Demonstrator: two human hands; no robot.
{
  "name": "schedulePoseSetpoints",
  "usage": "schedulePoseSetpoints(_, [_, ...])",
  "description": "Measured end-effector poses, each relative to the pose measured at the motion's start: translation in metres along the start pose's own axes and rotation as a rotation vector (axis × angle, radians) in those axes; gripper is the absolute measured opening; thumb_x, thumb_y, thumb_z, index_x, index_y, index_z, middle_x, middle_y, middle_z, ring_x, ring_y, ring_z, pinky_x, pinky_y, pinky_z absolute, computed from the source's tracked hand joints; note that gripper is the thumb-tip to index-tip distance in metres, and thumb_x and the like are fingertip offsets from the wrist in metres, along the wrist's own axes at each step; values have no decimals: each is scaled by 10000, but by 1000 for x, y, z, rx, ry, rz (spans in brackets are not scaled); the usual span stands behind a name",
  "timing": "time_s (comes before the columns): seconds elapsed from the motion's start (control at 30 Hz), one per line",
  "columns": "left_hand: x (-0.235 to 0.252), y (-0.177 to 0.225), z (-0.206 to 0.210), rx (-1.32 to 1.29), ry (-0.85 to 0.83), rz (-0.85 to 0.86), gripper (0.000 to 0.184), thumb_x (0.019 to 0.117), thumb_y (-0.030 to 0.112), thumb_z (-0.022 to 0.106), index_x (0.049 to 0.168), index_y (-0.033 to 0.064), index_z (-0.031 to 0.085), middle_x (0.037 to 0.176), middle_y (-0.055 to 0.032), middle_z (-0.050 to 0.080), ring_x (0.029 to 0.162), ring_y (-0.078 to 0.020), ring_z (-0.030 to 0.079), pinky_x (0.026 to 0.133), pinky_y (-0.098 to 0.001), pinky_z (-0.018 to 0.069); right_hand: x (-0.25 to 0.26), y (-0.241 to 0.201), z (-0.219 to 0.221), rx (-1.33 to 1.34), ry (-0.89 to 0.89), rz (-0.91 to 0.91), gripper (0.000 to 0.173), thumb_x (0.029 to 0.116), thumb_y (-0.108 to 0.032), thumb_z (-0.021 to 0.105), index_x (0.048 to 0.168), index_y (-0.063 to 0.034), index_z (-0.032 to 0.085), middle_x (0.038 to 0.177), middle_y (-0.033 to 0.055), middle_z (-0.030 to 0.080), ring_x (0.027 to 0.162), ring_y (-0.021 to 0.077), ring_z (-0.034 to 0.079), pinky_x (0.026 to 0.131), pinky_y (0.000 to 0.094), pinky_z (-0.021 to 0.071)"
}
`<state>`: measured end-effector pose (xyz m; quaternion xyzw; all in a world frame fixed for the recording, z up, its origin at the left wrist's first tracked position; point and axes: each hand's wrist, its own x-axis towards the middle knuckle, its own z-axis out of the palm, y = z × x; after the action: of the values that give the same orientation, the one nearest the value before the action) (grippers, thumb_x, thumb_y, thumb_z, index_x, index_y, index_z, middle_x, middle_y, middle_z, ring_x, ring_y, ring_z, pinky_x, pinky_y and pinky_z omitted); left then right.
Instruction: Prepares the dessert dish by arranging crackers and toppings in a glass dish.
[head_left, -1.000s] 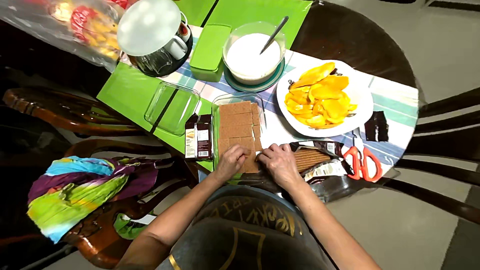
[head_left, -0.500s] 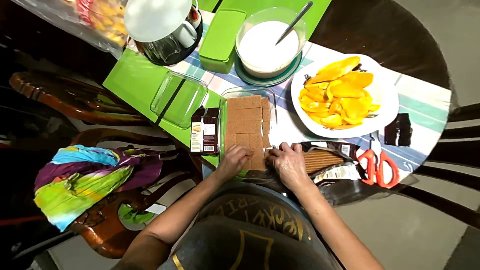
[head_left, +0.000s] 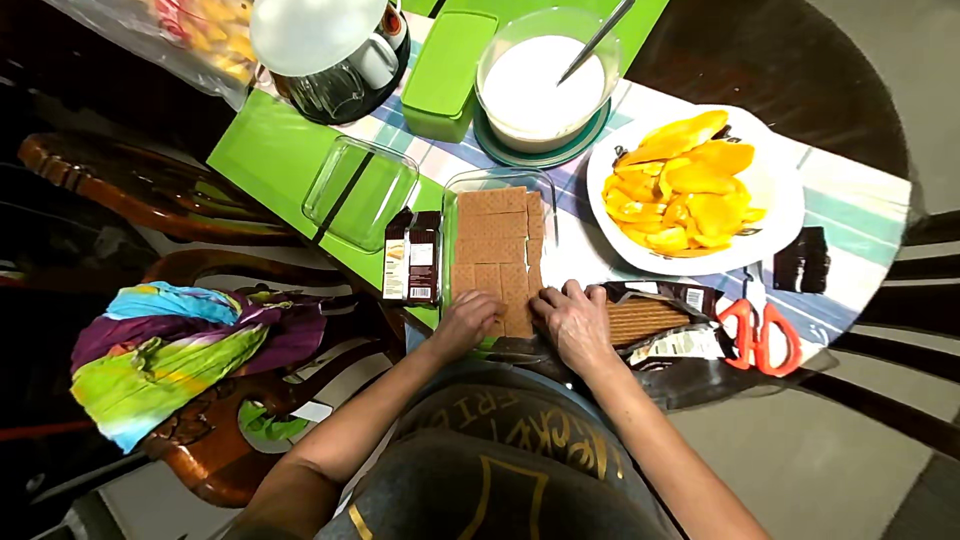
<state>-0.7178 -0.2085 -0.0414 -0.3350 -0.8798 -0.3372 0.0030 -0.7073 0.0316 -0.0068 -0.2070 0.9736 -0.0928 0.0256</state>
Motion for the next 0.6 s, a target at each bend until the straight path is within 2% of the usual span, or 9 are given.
schedulePoseSetpoints(0.07, [0, -1, 0, 0, -2, 2, 163, 977, 51, 581, 1003, 54, 742, 1120, -73, 751, 1192, -232, 671, 1050, -409, 524, 1, -2, 0, -8, 17, 0, 106, 913, -132, 707, 988, -167, 774, 1006, 77, 712, 952, 327, 628, 828, 528, 441])
schedulePoseSetpoints(0.17, [0, 0, -1, -8, -11, -2, 163, 977, 53, 581, 1006, 57, 742, 1135, -69, 747, 1198, -226, 665, 1052, -405, 520, 2, -4, -2, -9, 42, 1, 70, 903, -114, 700, 922, -133, 765, 992, 93, 693, 966, 335, 616, 842, 539, 435])
schedulePoseSetpoints(0.27, [0, 0, 0, -6, -12, -3, 159, 981, 68, 583, 1004, 65, 741, 1159, -65, 739, 1215, -224, 653, 1047, -412, 520, 3, -3, -1, -11, 40, -27, 95, 880, -199, 761, 951, -136, 761, 1010, 84, 699, 979, 332, 619, 846, 546, 434])
schedulePoseSetpoints(0.33, [0, 2, -2, 8, -29, 15, 162, 992, 85, 582, 1018, 77, 741, 1227, -56, 721, 1272, -236, 618, 1072, -427, 501, 3, -4, -1, -7, 23, -32, 93, 888, -199, 755, 956, -137, 763, 1016, 78, 701, 987, 330, 619, 867, 553, 431])
schedulePoseSetpoints(0.43, [5, 6, -6, 47, -140, 90, 162, 1029, 112, 552, 1042, 84, 711, 1353, -31, 668, 1378, -239, 535, 1147, -525, 411, 3, -6, -5, -10, 14, -22, 65, 886, -82, 703, 905, -113, 757, 990, 90, 700, 970, 336, 619, 872, 552, 425])
schedulePoseSetpoints(0.5, [12, 10, -9, 62, -244, 148, 152, 1042, 88, 521, 1026, 70, 671, 1441, -35, 612, 1440, -233, 470, 1182, -594, 332, 4, -7, -7, -21, 25, -24, 54, 879, -63, 703, 879, -97, 745, 959, 99, 697, 951, 339, 624, 869, 552, 428])
schedulePoseSetpoints(0.6, [20, 10, -14, 55, -363, 179, 168, 1052, 68, 486, 1082, 48, 650, 1460, -73, 591, 1460, -257, 442, 1201, -607, 296, 5, -6, -6, -22, 3, -20, 62, 875, -57, 706, 897, -94, 752, 963, 97, 702, 959, 339, 629, 898, 568, 429])
